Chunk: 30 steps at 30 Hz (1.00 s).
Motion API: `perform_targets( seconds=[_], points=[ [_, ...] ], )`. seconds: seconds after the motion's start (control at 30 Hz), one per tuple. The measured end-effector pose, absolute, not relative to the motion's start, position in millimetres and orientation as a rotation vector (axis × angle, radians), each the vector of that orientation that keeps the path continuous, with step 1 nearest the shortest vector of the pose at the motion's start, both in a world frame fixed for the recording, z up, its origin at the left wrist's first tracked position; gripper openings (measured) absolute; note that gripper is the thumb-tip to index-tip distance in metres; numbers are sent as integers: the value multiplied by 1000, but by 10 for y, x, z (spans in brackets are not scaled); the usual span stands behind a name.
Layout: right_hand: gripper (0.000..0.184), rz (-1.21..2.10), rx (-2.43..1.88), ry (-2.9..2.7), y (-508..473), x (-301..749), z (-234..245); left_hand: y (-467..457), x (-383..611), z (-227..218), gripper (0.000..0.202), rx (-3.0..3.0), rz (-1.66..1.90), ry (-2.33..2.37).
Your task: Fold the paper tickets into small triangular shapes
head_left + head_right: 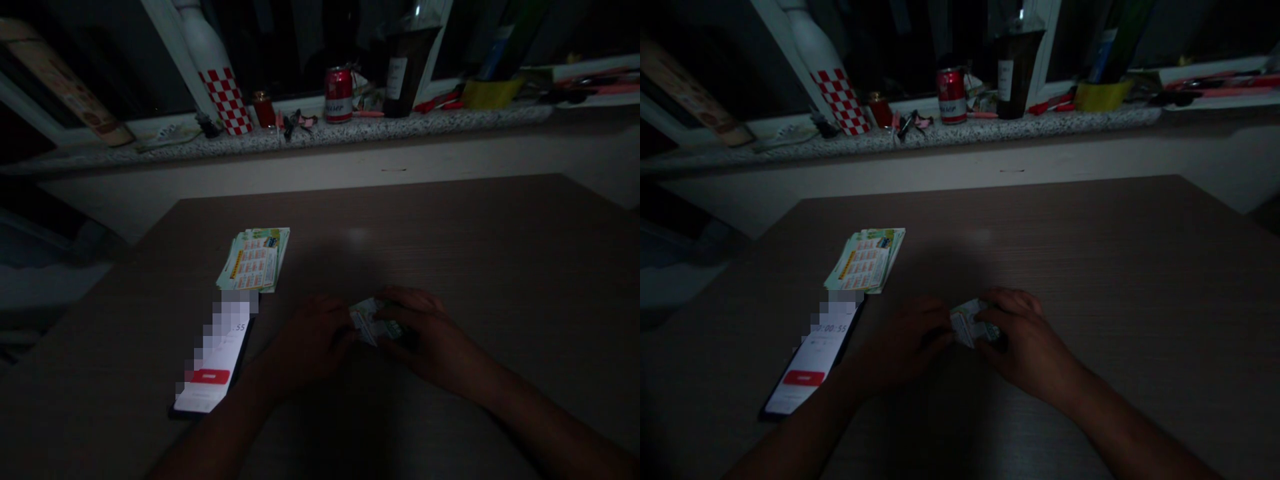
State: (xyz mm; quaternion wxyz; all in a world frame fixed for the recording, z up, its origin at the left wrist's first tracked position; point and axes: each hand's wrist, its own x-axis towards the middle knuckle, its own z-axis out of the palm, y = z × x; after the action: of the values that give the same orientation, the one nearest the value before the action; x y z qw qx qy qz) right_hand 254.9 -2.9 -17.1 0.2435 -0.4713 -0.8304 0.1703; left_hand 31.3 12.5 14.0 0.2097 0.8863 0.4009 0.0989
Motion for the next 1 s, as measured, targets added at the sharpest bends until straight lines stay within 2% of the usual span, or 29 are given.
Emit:
perform_targets(
  seconds=[0.27,0.63,0.87,1.0],
  points=[
    [33,472,-1280,-2284,-20,2554,-189,146,456,92,18,2466,253,1326],
    [34,456,-1277,-2266,-27,2540,-175,184,515,91,16,2483,173,1377],
    [17,420,-1264,-2289,9,2540,-188,207,520,97,19,2530,135,1347],
    [18,417,-1300,-2272,17,2534,-218,223,534,133,19,2498,92,1333]
  ],
)
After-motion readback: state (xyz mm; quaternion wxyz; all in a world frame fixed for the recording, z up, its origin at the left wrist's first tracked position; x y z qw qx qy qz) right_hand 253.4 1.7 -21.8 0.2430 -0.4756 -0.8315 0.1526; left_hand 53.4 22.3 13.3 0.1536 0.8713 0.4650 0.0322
